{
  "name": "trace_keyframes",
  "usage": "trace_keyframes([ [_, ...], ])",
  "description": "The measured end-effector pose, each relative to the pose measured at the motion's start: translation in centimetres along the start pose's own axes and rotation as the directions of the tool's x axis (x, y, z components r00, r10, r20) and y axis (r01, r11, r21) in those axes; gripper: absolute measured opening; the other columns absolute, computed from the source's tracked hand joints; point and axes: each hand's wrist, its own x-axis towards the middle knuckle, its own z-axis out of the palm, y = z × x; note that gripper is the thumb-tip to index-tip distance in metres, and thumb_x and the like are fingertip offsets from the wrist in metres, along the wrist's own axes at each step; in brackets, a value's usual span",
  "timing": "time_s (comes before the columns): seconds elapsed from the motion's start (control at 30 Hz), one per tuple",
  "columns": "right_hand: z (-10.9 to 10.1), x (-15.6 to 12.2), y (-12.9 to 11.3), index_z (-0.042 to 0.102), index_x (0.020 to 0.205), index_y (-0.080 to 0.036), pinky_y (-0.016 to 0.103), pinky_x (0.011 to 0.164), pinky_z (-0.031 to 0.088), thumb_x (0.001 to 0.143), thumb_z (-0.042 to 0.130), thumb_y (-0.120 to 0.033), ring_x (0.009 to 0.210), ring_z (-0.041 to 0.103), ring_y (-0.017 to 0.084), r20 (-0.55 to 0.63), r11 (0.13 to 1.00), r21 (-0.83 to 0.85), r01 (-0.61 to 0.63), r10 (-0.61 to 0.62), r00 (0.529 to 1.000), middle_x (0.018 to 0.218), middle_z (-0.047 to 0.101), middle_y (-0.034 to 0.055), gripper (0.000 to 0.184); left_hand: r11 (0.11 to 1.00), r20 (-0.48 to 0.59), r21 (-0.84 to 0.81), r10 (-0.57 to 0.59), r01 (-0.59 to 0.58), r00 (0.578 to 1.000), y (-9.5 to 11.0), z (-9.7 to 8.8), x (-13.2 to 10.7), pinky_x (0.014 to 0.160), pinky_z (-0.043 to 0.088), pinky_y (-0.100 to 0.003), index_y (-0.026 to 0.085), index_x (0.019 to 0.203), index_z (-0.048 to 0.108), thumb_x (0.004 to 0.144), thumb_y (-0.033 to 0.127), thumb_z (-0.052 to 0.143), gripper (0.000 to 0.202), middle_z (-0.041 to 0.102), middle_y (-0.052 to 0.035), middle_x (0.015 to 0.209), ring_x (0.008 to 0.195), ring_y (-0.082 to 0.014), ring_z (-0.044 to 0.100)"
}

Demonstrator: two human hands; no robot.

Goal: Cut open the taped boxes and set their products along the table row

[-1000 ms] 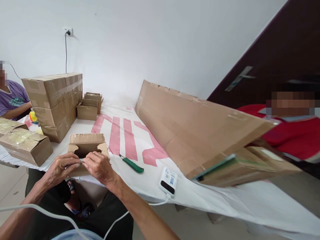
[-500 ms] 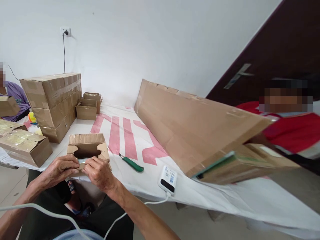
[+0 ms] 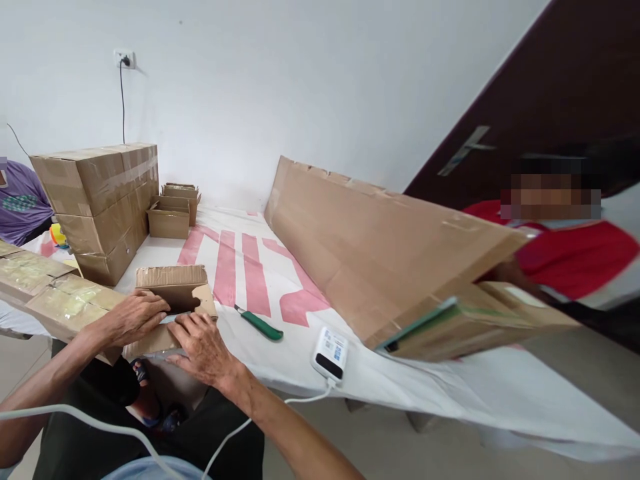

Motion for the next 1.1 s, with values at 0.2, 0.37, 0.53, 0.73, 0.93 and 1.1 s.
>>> trace_keyframes([
  [0.2, -2.6, 1.4, 1.4, 0.07, 0.128, -0.017, 0.037, 0.091, 0.052, 0.103, 0.067, -0.05, 0.105, 0.071, 0.026, 0.181, 0.989, 0.131, -0.074, 0.05, 0.982, 0.116, 0.077, 0.0113, 0.041, 0.965, 0.025, 0.244, -0.102, 0.093, 0.995, -0.4, 1.4, 0.0, 0.095, 0.041, -0.049, 0.02, 0.072, 0.061, 0.099, 0.019, 0.052, 0.029, 0.065, -0.0069, 0.07, 0.078, -0.0261, 0.06],
  [0.37, -3.0, 2.9, 2.6, 0.073, 0.097, -0.02, 0.029, 0.082, 0.048, 0.113, 0.047, -0.022, 0.089, 0.069, 0.018, 0.223, 0.98, 0.198, 0.025, -0.07, 0.972, 0.095, 0.077, 0.0032, 0.03, 0.985, 0.082, 0.172, -0.034, 0.02, 0.996, -0.4, 1.1, 0.0, 0.091, 0.041, -0.046, 0.021, 0.066, 0.058, 0.094, 0.015, 0.055, 0.028, 0.067, -0.0085, 0.075, 0.09, -0.0282, 0.058],
  [0.53, -2.4, 2.9, 3.3, 0.076, 0.089, -0.019, 0.033, 0.082, 0.047, 0.109, 0.059, -0.033, 0.086, 0.07, 0.022, 0.299, 0.997, -0.073, -0.014, 0.035, 0.953, 0.084, 0.076, 0.0062, 0.03, 0.973, 0.074, 0.226, -0.058, 0.039, 0.996, 0.1, 0.9, 0.3, 0.098, 0.042, -0.053, 0.02, 0.068, 0.059, 0.094, 0.014, 0.057, 0.027, 0.067, -0.0099, 0.078, 0.101, -0.0323, 0.061],
  [0.73, -3.5, 0.4, 4.1, 0.078, 0.09, -0.016, 0.044, 0.096, 0.048, 0.102, 0.069, -0.049, 0.108, 0.067, 0.031, 0.081, 0.951, -0.264, -0.161, 0.189, 0.979, 0.098, 0.076, 0.0135, 0.036, 0.954, -0.125, 0.264, -0.111, 0.14, 0.986, 1.8, -0.7, -0.9, 0.109, 0.039, -0.062, 0.02, 0.086, 0.065, 0.094, 0.029, 0.069, 0.012, 0.071, -0.0167, 0.104, 0.133, -0.0434, 0.055],
  [0.93, -3.8, -1.7, 5.5, 0.077, 0.091, -0.017, 0.05, 0.1, 0.047, 0.1, 0.073, -0.037, 0.107, 0.065, 0.035, 0.035, 0.919, -0.316, -0.235, 0.259, 0.965, 0.096, 0.075, 0.0152, 0.021, 0.946, -0.291, 0.186, -0.204, 0.265, 0.935, 1.1, -0.3, -3.4, 0.107, 0.039, -0.059, 0.022, 0.096, 0.06, 0.088, 0.041, 0.078, 0.027, 0.072, -0.0135, 0.101, 0.136, -0.0455, 0.054],
  [1.1, -3.5, 1.1, 5.9, 0.077, 0.101, -0.018, 0.05, 0.105, 0.046, 0.104, 0.062, -0.032, 0.112, 0.069, 0.036, 0.256, 0.936, -0.247, -0.251, 0.313, 0.915, 0.106, 0.077, 0.0185, 0.021, 0.905, -0.259, 0.158, -0.349, 0.396, 0.901, 1.8, 0.1, -4.0, 0.089, 0.045, -0.046, 0.022, 0.101, 0.057, 0.086, 0.05, 0.081, 0.04, 0.071, -0.0079, 0.099, 0.095, -0.0317, 0.067],
])
